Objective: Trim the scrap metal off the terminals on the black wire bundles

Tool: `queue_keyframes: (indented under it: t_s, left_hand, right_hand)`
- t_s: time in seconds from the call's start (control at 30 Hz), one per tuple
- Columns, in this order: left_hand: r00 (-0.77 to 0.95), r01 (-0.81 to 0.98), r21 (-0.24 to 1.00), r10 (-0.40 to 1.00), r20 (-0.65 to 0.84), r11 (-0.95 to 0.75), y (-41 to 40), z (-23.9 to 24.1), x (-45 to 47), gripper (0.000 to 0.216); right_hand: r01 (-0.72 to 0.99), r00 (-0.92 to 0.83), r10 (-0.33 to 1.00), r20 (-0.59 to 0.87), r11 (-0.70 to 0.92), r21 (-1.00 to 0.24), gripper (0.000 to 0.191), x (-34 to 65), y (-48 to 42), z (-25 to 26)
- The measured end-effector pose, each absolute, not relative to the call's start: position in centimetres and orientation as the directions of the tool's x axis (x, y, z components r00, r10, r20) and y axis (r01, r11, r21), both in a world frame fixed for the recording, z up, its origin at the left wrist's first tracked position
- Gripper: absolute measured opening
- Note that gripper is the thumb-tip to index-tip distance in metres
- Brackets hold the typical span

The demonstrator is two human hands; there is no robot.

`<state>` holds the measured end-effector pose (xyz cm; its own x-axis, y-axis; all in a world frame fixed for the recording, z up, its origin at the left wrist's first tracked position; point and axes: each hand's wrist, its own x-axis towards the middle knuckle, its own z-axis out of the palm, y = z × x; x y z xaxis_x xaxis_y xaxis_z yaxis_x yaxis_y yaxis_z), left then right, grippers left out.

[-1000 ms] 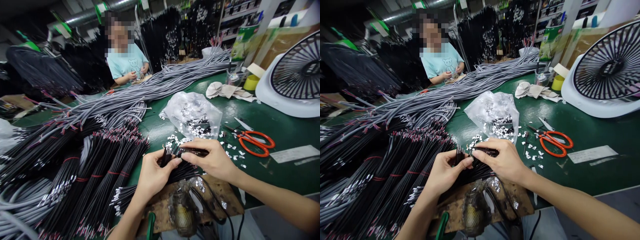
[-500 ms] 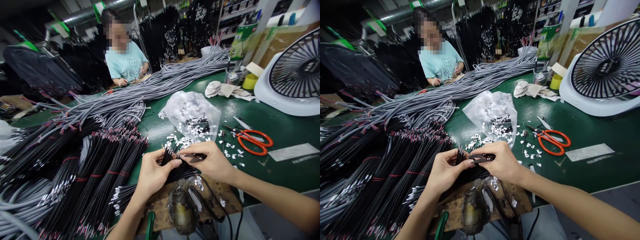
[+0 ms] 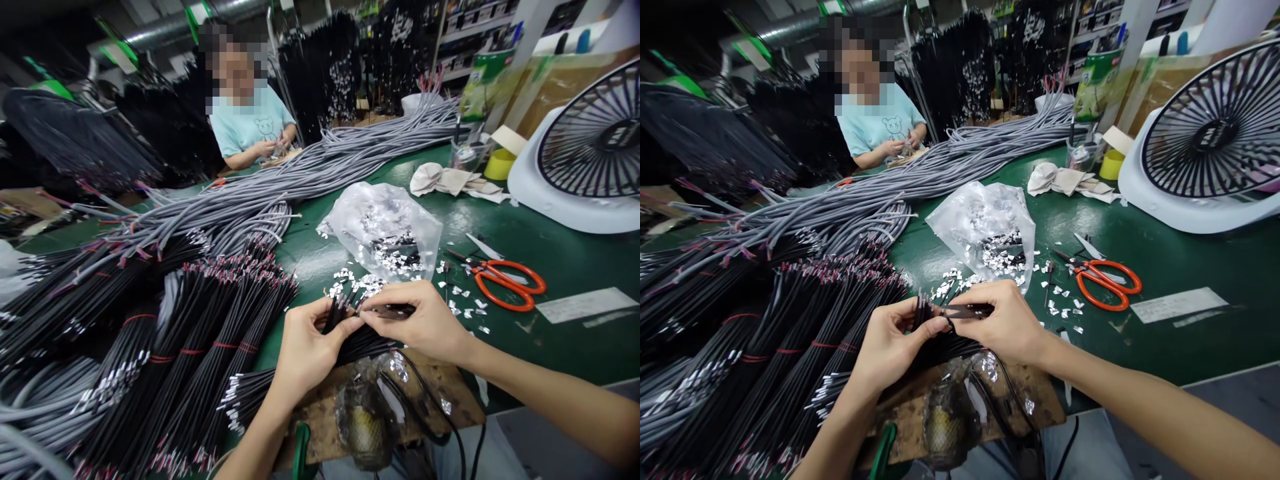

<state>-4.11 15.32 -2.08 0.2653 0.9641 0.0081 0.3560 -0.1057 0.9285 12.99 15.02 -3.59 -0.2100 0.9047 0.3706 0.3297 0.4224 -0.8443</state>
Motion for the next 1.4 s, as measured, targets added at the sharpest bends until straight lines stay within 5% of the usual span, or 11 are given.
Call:
queue_keyframes:
  t_s: [0.33, 0.47, 0.6, 0.73, 1.0, 1.4]
  left_hand:
    - [0.188, 0.383, 0.920, 0.982, 0.014, -0.087, 15.2, -2.6, -4.1, 0.018]
    - [0.310, 0.297, 0.953, 0.950, -0.042, -0.055, 15.4, -2.4, -4.1, 0.015]
    - [0.497, 0.245, 0.969, 0.859, -0.124, -0.003, 15.6, -2.2, -4.2, 0.026]
    - [0.439, 0.318, 0.948, 0.891, -0.117, -0.033, 15.6, -2.1, -4.6, 0.021]
    - [0.257, 0.491, 0.857, 0.966, 0.032, -0.159, 15.8, -2.4, -4.9, 0.021]
    - [0.098, 0.486, 0.859, 0.987, 0.130, -0.162, 15.4, -2.6, -4.1, 0.021]
  right_hand:
    - [0.323, -0.179, 0.916, 0.358, 0.399, -0.858, 0.020, 12.9, 14.9, -3.6]
    - [0.342, -0.202, 0.909, 0.364, 0.414, -0.844, 0.021, 12.8, 14.9, -3.5]
    - [0.477, -0.215, 0.848, 0.484, 0.524, -0.706, 0.023, 13.2, 15.2, -3.4]
    - [0.742, -0.084, 0.784, 0.615, 0.461, -0.487, 0.023, 14.5, 15.9, -3.4]
    - [0.451, -0.234, 0.885, 0.404, 0.466, -0.761, 0.022, 13.4, 15.3, -3.5]
    - [0.614, -0.219, 0.900, 0.376, 0.427, -0.664, 0.024, 12.9, 14.9, -3.9]
